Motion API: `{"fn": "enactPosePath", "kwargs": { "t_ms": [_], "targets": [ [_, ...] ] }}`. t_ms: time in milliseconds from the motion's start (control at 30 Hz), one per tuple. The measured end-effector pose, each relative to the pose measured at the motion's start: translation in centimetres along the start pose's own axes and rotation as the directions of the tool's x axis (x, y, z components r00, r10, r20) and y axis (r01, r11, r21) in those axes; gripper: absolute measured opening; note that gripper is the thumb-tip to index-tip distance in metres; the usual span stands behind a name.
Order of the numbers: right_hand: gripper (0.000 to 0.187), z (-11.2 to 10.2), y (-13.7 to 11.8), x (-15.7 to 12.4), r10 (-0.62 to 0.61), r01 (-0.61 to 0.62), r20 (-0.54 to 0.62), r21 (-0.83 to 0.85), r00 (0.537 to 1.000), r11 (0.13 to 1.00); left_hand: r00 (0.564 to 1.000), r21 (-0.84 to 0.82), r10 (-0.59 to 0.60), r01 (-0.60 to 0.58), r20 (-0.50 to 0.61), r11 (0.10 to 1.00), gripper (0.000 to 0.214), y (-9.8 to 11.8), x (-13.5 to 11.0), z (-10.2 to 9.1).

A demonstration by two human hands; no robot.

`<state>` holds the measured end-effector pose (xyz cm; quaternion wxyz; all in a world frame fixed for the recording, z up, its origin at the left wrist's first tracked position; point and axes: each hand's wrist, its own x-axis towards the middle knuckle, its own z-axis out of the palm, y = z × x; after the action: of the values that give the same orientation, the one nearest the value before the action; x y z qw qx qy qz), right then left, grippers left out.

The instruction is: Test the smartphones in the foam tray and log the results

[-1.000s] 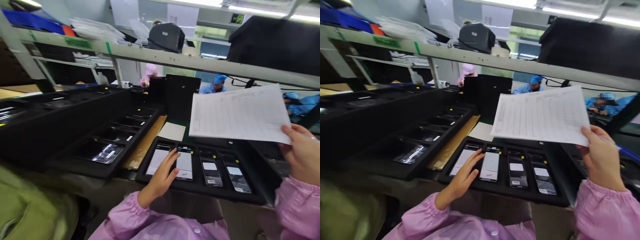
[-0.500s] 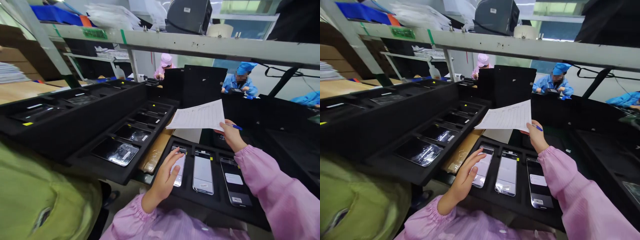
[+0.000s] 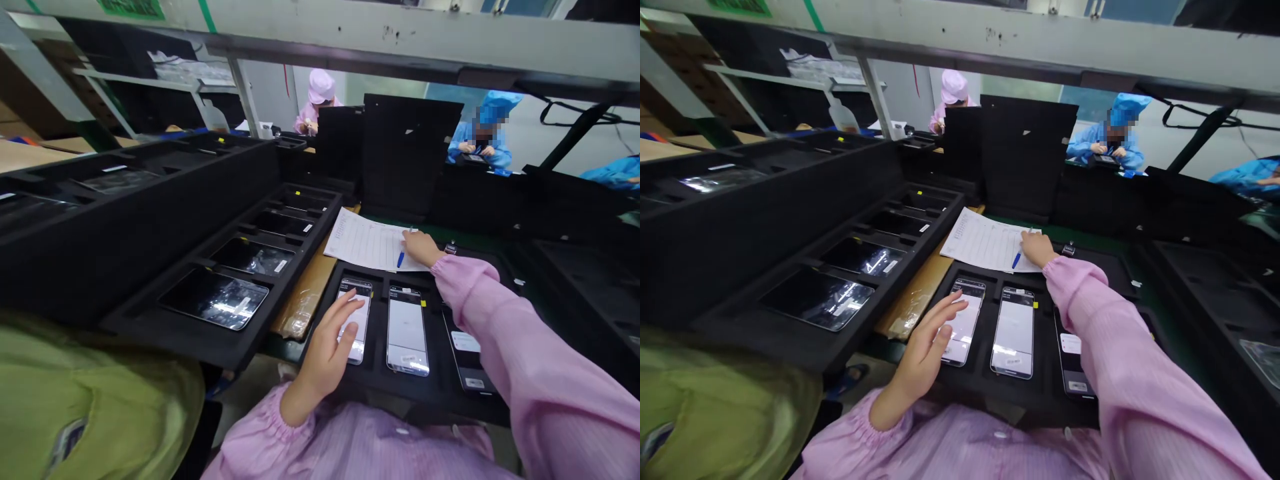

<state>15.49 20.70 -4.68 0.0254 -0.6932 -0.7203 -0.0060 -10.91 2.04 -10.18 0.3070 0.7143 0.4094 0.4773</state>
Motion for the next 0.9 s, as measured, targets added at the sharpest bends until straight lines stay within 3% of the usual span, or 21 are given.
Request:
{"fn": "enactPosePath", "kwargs": {
  "t_ms": [133, 267, 400, 500, 567, 667, 700, 800, 900],
  "targets": [
    [0.035, -1.2, -1.3, -0.6, -0.050, 0.058, 0.073, -0.118, 0.996, 0.991, 1.000, 0.012, -0.003, 0.003, -0.028, 1.000, 0.040, 0.1, 0.0, 0.0],
    [0.036, -5.2, -1.4, -3.5, -0.087, 0.098, 0.068, -0.174, 0.994, 0.980, 0.998, -0.008, 0.020, -0.020, -0.060, 1.000, 0.040, 0.1, -0.1, 0.0],
    [0.045, -10.6, 1.3, -10.4, -0.146, 0.145, 0.006, -0.165, 0.989, 0.976, 0.995, -0.047, 0.024, -0.029, -0.101, 0.998, 0.039, 0.4, 0.1, -0.1],
    [0.052, -12.9, 4.4, -18.2, -0.217, 0.207, -0.172, -0.078, 0.961, 0.975, 0.990, 0.003, 0.041, -0.041, -0.131, 0.999, 0.037, 0.8, 0.2, -0.7],
    [0.050, -12.1, 6.0, -23.0, -0.134, 0.146, -0.248, 0.030, 0.959, 0.989, 0.985, 0.082, 0.070, -0.058, -0.155, 0.995, 0.036, 1.0, 0.3, -1.1],
    [0.050, -7.0, 6.9, -26.6, 0.051, 0.011, -0.209, 0.284, 0.977, 0.959, 0.982, 0.190, 0.102, -0.071, -0.158, 0.979, 0.032, 1.3, 0.5, -1.3],
    [0.046, -4.7, 6.9, -26.8, 0.072, 0.024, -0.265, 0.343, 0.961, 0.939, 0.982, 0.218, 0.115, -0.081, -0.148, 0.972, 0.031, 1.5, 0.6, -1.2],
    [0.040, 1.1, 6.8, -26.2, 0.040, 0.057, -0.248, 0.370, 0.968, 0.927, 0.981, 0.287, 0.166, -0.130, -0.102, 0.949, 0.029, 2.1, 1.0, -0.7],
    [0.038, 3.4, 7.9, -26.1, 0.133, -0.004, -0.275, 0.424, 0.952, 0.905, 0.979, 0.340, 0.190, -0.155, -0.072, 0.928, 0.029, 2.5, 1.3, -0.5]
  ]
}}
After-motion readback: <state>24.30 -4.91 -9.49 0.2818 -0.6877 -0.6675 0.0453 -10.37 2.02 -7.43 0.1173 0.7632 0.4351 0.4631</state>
